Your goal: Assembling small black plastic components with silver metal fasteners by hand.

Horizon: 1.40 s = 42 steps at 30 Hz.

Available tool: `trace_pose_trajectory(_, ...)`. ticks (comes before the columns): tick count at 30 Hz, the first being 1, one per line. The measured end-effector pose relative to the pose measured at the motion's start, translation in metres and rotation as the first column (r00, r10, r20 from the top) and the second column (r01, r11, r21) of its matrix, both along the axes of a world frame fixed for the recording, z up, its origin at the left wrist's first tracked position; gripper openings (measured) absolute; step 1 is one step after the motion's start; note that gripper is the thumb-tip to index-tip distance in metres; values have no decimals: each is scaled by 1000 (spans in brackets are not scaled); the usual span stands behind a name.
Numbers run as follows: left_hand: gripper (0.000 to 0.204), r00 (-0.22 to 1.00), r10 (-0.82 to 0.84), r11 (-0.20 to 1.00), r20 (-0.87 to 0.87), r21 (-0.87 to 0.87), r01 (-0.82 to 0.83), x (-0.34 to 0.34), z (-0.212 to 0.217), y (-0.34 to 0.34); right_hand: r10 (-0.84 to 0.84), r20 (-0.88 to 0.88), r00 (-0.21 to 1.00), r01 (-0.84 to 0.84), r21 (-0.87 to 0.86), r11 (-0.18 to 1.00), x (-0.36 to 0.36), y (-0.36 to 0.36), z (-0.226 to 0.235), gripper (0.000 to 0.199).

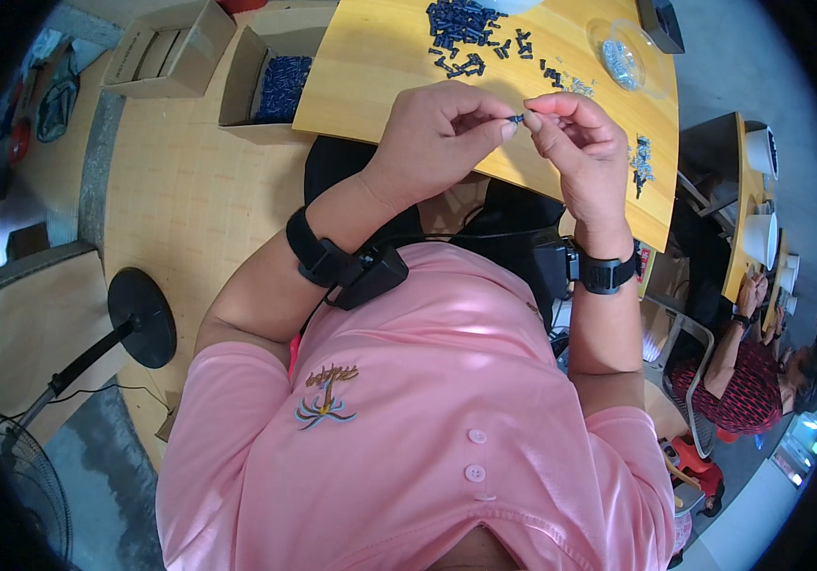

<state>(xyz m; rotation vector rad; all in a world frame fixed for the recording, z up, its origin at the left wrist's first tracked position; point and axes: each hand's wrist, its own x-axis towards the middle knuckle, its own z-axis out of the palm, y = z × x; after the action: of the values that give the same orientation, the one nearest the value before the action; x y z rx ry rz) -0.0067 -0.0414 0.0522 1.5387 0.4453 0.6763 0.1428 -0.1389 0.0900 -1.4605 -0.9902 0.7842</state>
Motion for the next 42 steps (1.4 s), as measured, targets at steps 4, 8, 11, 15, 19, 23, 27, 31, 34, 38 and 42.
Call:
trace_pose_trajectory(4, 16, 999, 23, 999, -27, 39, -21, 0, 0, 1, -12, 102, 995, 13, -3, 1000, -3, 0, 6, 12)
trace_pose_trajectory(8, 16, 999, 33, 997, -17, 77, -32, 0, 0, 0, 15, 219, 976, 2, -74, 997, -1, 3, 18, 9)
trace_pose_trajectory(11, 16, 999, 44, 997, -21, 60, -43, 1, 0, 0, 35, 285, 958, -4, -109, 994, -1, 6, 22, 8)
trace_pose_trajectory(15, 14, 994, 107, 982, -28, 161, -102, 3, 3, 0, 9, 242, 970, 26, -141, 990, -3, 9, 22, 9)
trace_pose_trajectory(19, 14, 991, 129, 978, -47, 171, -119, 3, 3, 1, 5, 233, 973, 31, -148, 988, -2, 11, 20, 9)
trace_pose_trajectory(23, 14, 991, 114, 987, -77, 124, -104, 4, 7, 1, 65, 247, 967, -22, -174, 984, 4, 11, 20, 10)
trace_pose_trajectory(27, 14, 992, 89, 990, -89, 121, -78, 4, 10, 1, 111, 307, 945, -66, -153, 986, 7, 11, 19, 11)
trace_pose_trajectory(31, 15, 993, 52, 998, -108, -12, -54, 6, 12, 4, 99, 341, 935, -79, -71, 994, 3, 13, 14, 12)
trace_pose_trajectory(34, 16, 997, 0, 942, -72, -335, -24, 8, 16, 6, 32, 380, 924, -75, 99, 992, -4, 10, 2, 26)
trace_pose_trajectory(38, 18, 996, -37, 880, -77, -475, -4, 12, 15, 5, -58, 622, 781, 29, 57, 998, -19, 7, 7, 30)
trace_pose_trajectory(42, 18, 997, -81, 798, -16, -601, 55, 14, 14, 1, -128, 731, 670, 8, 166, 986, -14, 8, -4, 27)
